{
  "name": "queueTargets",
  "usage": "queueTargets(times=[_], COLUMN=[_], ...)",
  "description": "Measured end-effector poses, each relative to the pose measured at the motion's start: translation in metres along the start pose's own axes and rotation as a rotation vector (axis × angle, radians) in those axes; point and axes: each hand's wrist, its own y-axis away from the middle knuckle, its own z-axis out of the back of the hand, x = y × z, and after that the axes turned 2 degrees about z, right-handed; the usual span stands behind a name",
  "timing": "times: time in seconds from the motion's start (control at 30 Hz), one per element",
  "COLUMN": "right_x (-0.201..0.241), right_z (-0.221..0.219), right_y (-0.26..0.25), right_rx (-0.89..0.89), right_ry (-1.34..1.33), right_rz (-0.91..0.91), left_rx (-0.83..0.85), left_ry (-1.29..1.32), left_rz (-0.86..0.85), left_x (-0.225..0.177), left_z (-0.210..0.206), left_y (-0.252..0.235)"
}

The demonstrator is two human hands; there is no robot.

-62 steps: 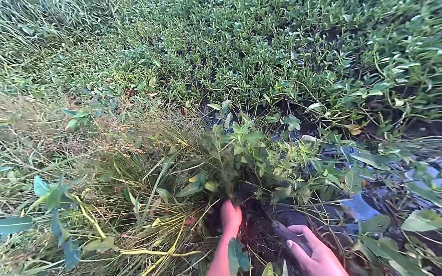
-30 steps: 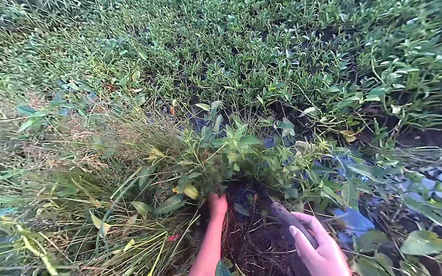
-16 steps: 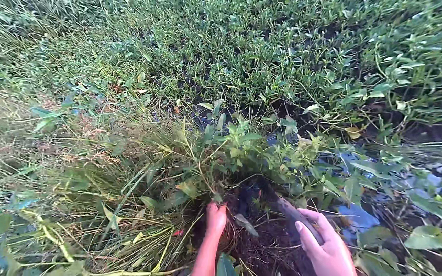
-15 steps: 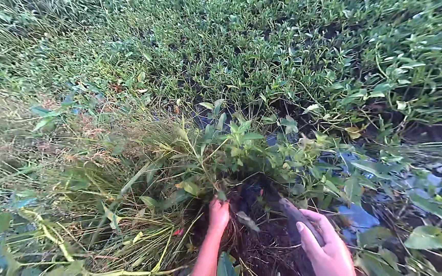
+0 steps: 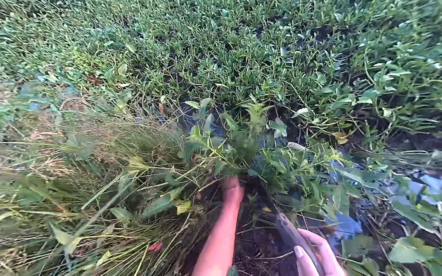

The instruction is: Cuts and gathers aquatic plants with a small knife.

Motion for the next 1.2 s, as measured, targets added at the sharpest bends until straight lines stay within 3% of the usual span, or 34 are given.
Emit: queueTargets(times=[0.33, 1.0, 1.2], right_x=[0.004, -0.001, 0.005], right_z=[-0.002, -0.003, -0.008], right_y=[-0.002, 0.012, 0.009], right_rx=[0.054, 0.052, 0.048], right_ry=[0.008, 0.066, 0.073], right_rz=[0.007, -0.014, -0.031], left_rx=[0.095, -0.143, -0.174], left_ry=[0.198, 0.744, 0.852], left_rz=[-0.046, -0.016, 0.086], left_x=[0.014, 0.058, 0.071], left_z=[0.004, 0.012, 0.045], left_y=[-0.008, 0.058, 0.090])
